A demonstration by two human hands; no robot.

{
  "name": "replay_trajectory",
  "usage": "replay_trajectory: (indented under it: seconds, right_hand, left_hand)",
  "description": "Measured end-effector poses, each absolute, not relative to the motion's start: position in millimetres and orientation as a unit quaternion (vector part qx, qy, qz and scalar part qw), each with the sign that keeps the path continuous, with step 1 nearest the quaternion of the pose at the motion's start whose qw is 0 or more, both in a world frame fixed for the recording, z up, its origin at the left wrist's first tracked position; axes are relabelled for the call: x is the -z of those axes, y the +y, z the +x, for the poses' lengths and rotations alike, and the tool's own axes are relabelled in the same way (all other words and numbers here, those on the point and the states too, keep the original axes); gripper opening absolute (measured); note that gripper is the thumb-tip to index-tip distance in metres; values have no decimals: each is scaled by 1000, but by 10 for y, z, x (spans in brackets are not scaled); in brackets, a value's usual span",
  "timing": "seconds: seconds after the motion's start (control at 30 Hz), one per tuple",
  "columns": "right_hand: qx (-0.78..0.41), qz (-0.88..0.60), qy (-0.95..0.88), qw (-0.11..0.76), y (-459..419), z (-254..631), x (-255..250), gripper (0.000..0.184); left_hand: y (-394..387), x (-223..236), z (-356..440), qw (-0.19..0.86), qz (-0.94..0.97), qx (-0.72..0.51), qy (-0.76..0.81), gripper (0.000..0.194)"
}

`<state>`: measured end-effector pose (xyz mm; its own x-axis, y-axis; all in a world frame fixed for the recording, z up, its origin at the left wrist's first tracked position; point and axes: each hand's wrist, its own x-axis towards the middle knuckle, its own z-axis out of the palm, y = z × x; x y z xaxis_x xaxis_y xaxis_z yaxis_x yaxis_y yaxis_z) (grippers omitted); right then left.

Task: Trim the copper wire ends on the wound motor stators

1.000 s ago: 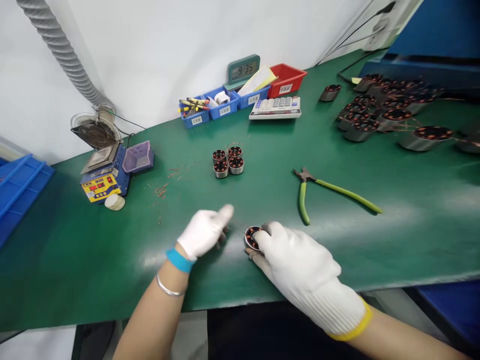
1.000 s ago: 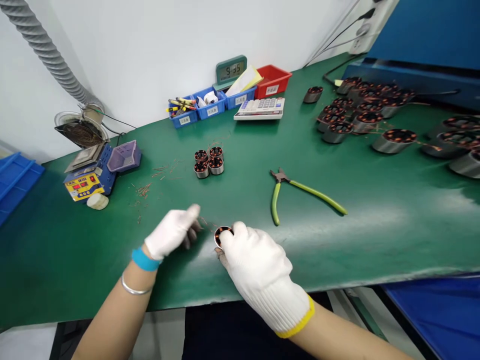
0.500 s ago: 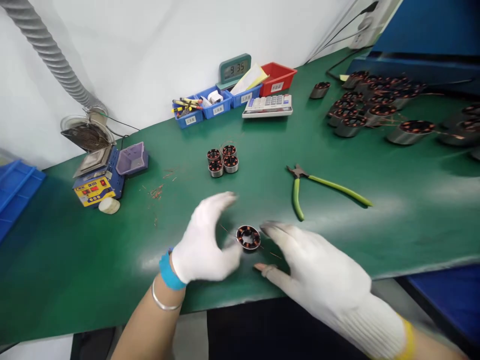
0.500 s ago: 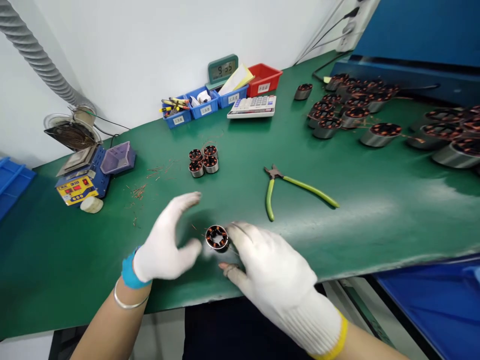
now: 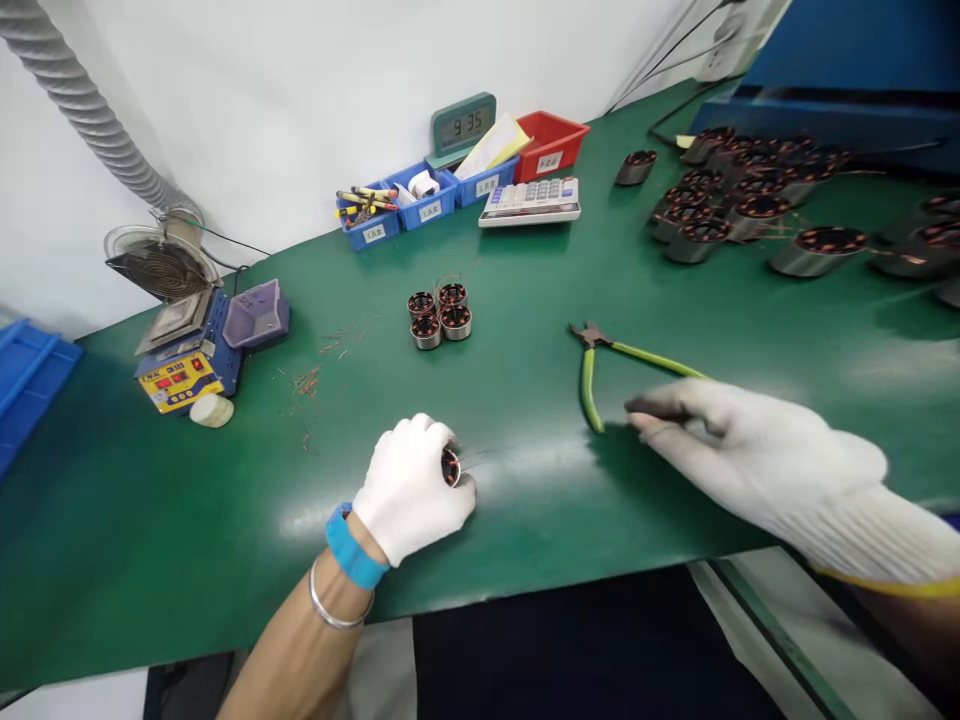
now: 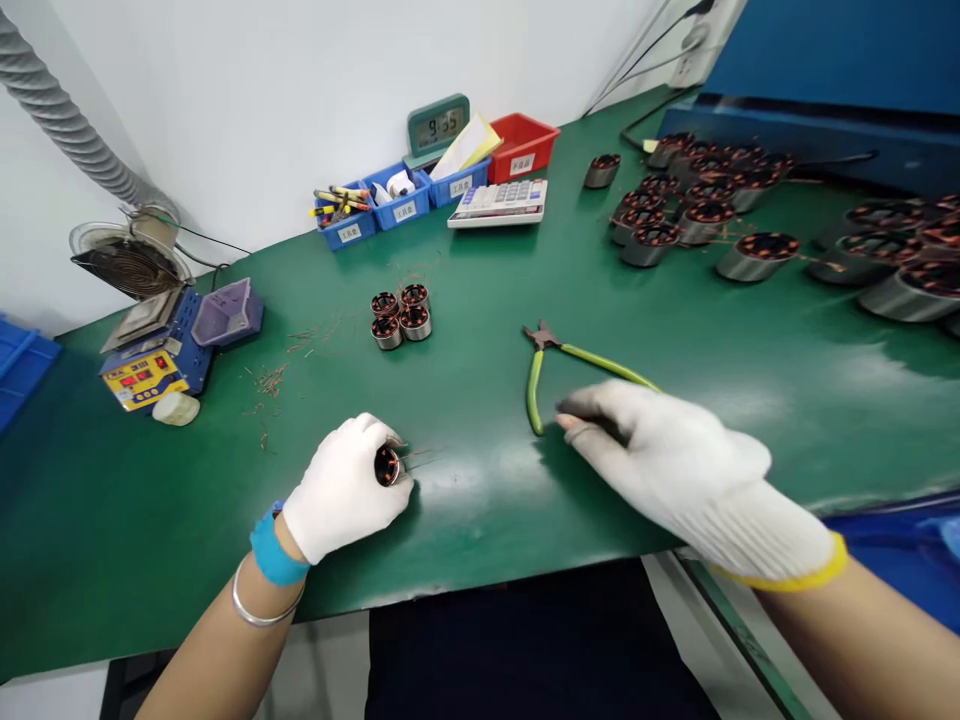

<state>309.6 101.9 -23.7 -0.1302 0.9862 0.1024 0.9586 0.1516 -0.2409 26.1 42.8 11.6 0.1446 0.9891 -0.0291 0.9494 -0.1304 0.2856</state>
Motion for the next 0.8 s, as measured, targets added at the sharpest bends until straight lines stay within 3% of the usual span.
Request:
replay_trajectory:
  seconds: [0.1, 0.17, 0.33, 0.53, 0.67, 0.8]
  right_hand:
    - [14, -629, -772, 93, 1227, 2982, 223, 83]
    - [43, -620, -782, 49, 1293, 2877, 212, 97]
    - [-61, -635, -770, -13, 1339, 2949, 152, 75]
    - [-50, -599, -798, -37, 1351, 3062, 127, 69]
    - [-19, -630, -776, -5, 1251, 2914, 134, 49]
    - [7, -603, -796, 54, 1165, 2852, 200, 55]
  left_hand:
    - [462, -106, 246, 193, 739, -111, 635, 12]
    - [496, -94, 221, 247, 725, -134, 629, 10]
    - [553, -93, 167, 341, 684, -156, 626, 14]
    - [535, -2, 251, 325, 678, -214, 624, 19]
    - [521, 54, 303, 290, 686, -228, 627, 20]
    - [534, 114, 322, 308, 660, -256, 636, 18]
